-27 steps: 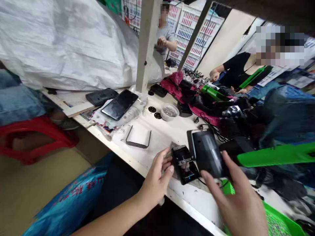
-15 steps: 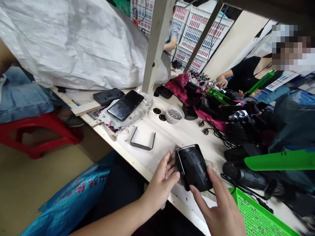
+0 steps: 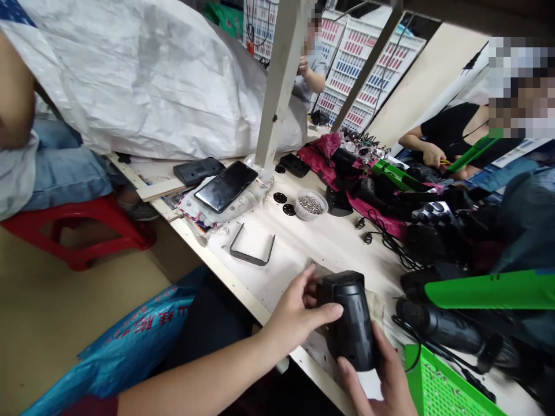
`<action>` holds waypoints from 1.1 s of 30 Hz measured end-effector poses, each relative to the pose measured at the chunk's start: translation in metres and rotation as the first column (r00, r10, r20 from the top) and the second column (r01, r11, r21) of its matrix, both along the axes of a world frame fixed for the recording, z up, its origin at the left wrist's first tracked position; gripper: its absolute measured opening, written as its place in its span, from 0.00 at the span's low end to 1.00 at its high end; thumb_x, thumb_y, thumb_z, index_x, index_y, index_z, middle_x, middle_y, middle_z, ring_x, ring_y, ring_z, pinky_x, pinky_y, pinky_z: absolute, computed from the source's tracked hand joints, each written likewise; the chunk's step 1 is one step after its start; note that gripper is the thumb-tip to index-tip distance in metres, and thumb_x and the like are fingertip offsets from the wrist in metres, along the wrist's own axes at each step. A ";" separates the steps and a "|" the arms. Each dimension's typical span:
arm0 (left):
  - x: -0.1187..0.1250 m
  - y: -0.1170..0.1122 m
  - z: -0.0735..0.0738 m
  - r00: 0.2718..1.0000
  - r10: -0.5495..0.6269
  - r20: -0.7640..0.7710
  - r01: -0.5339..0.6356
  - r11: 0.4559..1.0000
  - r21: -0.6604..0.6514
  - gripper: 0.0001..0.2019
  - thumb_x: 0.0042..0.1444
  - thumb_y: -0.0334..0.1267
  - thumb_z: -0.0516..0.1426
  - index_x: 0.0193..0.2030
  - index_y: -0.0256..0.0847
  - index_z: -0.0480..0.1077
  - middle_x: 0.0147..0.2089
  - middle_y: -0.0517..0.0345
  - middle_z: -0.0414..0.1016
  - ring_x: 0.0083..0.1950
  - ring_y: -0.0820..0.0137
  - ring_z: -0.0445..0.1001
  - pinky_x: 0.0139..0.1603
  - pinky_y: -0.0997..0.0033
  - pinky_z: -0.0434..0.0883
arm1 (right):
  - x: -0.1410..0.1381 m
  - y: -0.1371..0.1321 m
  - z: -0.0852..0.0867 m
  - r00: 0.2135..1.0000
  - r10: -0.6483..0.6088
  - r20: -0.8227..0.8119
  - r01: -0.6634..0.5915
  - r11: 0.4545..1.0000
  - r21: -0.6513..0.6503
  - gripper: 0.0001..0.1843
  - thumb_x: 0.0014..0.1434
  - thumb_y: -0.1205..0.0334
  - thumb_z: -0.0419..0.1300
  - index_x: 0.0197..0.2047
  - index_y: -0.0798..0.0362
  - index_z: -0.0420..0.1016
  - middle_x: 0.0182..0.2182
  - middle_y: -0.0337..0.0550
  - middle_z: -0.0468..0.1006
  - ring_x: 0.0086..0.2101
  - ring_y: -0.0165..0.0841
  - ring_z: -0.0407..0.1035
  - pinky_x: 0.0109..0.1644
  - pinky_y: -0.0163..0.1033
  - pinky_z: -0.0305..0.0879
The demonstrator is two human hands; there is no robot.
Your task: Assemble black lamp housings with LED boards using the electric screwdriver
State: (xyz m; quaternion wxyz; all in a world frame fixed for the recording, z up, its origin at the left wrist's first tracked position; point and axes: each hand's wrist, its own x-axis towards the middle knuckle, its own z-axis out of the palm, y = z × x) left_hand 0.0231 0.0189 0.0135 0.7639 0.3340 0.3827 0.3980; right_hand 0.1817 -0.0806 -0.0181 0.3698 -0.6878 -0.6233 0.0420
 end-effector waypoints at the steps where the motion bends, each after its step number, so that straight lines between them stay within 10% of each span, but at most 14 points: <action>1: 0.006 -0.001 -0.001 1.000 -0.016 -0.002 0.016 1.000 0.012 0.49 0.40 0.46 0.68 0.67 0.36 0.52 0.65 0.39 0.59 0.62 0.49 0.62 0.63 0.50 0.58 | 0.004 -0.002 -0.005 0.998 -0.005 -0.062 0.005 1.000 -0.004 0.38 0.55 0.47 0.61 0.64 0.54 0.58 0.58 0.59 0.68 0.55 0.52 0.66 0.56 0.60 0.64; 17: 0.050 -0.001 0.000 0.998 -0.055 -0.044 0.058 0.996 0.066 0.63 0.31 0.49 0.72 0.70 0.34 0.39 0.62 0.38 0.64 0.64 0.51 0.62 0.65 0.53 0.56 | 0.049 0.006 -0.002 0.842 -0.080 -0.533 -0.061 0.968 -0.242 0.43 0.47 0.54 0.69 0.63 0.56 0.58 0.58 0.63 0.68 0.54 0.50 0.68 0.54 0.52 0.69; 33: 0.051 0.000 0.002 1.000 -0.019 0.010 0.020 0.998 -0.067 0.61 0.32 0.42 0.72 0.70 0.38 0.42 0.61 0.38 0.65 0.63 0.49 0.63 0.63 0.50 0.58 | 0.031 0.004 0.006 0.974 -0.023 -0.227 -0.027 0.977 -0.212 0.40 0.54 0.48 0.63 0.64 0.58 0.57 0.56 0.64 0.70 0.48 0.49 0.73 0.47 0.49 0.73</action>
